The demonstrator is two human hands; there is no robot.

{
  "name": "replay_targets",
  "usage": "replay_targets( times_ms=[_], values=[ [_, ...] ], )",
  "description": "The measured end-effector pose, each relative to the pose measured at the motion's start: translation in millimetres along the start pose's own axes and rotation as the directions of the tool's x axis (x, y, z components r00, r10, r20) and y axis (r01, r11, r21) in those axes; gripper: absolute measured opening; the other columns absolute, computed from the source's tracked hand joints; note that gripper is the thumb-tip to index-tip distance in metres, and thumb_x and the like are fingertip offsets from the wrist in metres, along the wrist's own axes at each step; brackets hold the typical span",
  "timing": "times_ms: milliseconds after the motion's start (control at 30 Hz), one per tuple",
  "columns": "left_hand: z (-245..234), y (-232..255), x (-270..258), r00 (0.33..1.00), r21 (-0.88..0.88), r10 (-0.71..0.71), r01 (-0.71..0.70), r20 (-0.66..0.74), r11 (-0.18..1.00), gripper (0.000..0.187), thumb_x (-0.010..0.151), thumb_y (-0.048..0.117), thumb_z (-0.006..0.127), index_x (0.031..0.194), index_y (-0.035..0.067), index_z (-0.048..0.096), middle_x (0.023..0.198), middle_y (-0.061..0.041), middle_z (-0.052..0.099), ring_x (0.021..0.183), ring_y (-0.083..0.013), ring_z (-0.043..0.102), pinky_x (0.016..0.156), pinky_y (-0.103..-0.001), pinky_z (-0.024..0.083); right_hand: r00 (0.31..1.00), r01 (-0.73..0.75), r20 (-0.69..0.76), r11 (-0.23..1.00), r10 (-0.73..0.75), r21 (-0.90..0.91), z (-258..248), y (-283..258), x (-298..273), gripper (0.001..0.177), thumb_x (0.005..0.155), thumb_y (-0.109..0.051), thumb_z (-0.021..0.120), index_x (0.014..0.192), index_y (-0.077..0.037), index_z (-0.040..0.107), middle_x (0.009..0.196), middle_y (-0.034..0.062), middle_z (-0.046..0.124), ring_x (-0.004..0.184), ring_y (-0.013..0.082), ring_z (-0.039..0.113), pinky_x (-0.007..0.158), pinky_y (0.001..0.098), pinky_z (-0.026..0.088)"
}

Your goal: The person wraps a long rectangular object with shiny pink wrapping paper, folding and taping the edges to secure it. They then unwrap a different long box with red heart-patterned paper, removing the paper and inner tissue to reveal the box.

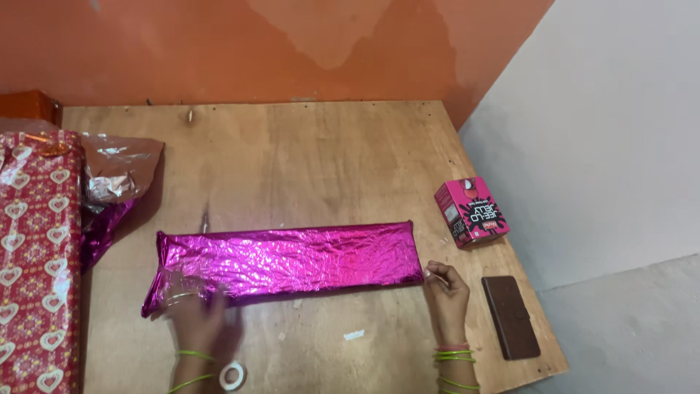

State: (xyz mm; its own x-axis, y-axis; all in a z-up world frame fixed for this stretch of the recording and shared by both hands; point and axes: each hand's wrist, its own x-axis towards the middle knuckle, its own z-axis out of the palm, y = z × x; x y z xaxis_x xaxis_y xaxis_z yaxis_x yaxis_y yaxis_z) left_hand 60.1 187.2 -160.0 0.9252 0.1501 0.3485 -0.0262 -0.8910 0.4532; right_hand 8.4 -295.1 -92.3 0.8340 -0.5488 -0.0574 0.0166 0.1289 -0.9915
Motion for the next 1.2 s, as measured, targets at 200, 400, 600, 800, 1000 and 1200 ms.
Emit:
replay_targets(
  times_ms=[200, 400, 600, 800, 1000, 1200],
  values=[
    [-25, -89, 31, 0.923, -0.084, -0.382, 0.384, 0.034, 0.919, 0.088, 0.088, 0.055, 0.068, 0.151, -0.004, 0.051, 0.133, -0.027, 0.065, 0.108, -0.0393, 0.064, 0.094, -0.05, 0.051, 0.997, 0.003, 0.082, 0.997, 0.003, -0.074, 0, 19, 38, 0.01, 0.091, 0.001, 0.066, 0.101, 0.004, 0.068, 0.113, 0.0087, 0.072, 0.093, 0.01, 0.065, 0.081, 0.0231, 0.053],
    [-18, -100, 44, 0.888, -0.07, -0.385, 0.413, 0.251, 0.908, 0.077, 0.087, 0.059, 0.066, 0.142, 0.004, 0.068, 0.104, -0.024, 0.078, 0.09, -0.0321, 0.076, 0.085, -0.042, 0.058, 0.993, 0.086, 0.085, 0.993, -0.079, -0.085, 10, 51, 62, 0.01, 0.092, 0.002, 0.069, 0.101, 0.004, 0.07, 0.1, 0.0083, 0.072, 0.09, 0.0103, 0.064, 0.083, 0.0238, 0.052],
    [-64, -30, 63, 0.966, -0.612, -0.178, 0.255, 0.186, 0.748, 0.077, 0.085, 0.027, 0.075, 0.154, 0.004, 0.049, 0.139, -0.019, 0.059, 0.12, -0.0255, 0.06, 0.098, -0.036, 0.049, 0.985, 0.153, -0.067, 0.985, -0.159, -0.084, 7, 24, 62, 0.011, 0.091, 0.006, 0.069, 0.102, 0.003, 0.069, 0.1, 0.0072, 0.072, 0.092, 0.0116, 0.065, 0.084, 0.0248, 0.052],
    [-169, 72, 85, 0.995, -0.805, -0.018, -0.065, -0.093, 0.589, 0.083, 0.089, 0.007, 0.071, 0.164, 0.007, 0.034, 0.151, -0.012, 0.053, 0.127, -0.0174, 0.058, 0.107, -0.031, 0.051, 0.997, 0.02, -0.079, 0.967, 0.0, 0.255, 12, -11, 57, 0.011, 0.095, 0.003, 0.064, 0.104, -0.003, 0.066, 0.11, 0.0081, 0.072, 0.097, 0.0135, 0.069, 0.087, 0.0276, 0.056],
    [-220, 157, 85, 0.753, -0.283, 0.324, -0.552, -0.572, 0.784, 0.072, 0.089, 0.004, 0.083, 0.152, 0.015, 0.05, 0.14, -0.016, 0.053, 0.132, -0.0309, 0.056, 0.113, -0.037, 0.054, 0.993, 0.03, 0.092, 0.909, -0.074, 0.415, 44, -64, 64, 0.007, 0.095, -0.002, 0.064, 0.099, -0.008, 0.063, 0.12, 0.0068, 0.069, 0.108, 0.0176, 0.068, 0.092, 0.0403, 0.056],
    [-216, 227, 67, 0.619, -0.065, 0.494, -0.66, -0.611, 0.748, 0.058, 0.086, 0.0, 0.084, 0.135, 0.023, 0.063, 0.133, -0.015, 0.058, 0.116, -0.0347, 0.061, 0.098, -0.043, 0.053, 0.805, 0.224, 0.351, 0.793, -0.478, 0.566, 65, -169, -21, 0.012, 0.095, -0.002, 0.071, 0.106, -0.001, 0.067, 0.113, 0.0129, 0.066, 0.109, 0.0242, 0.064, 0.1, 0.0483, 0.055]
  ],
)
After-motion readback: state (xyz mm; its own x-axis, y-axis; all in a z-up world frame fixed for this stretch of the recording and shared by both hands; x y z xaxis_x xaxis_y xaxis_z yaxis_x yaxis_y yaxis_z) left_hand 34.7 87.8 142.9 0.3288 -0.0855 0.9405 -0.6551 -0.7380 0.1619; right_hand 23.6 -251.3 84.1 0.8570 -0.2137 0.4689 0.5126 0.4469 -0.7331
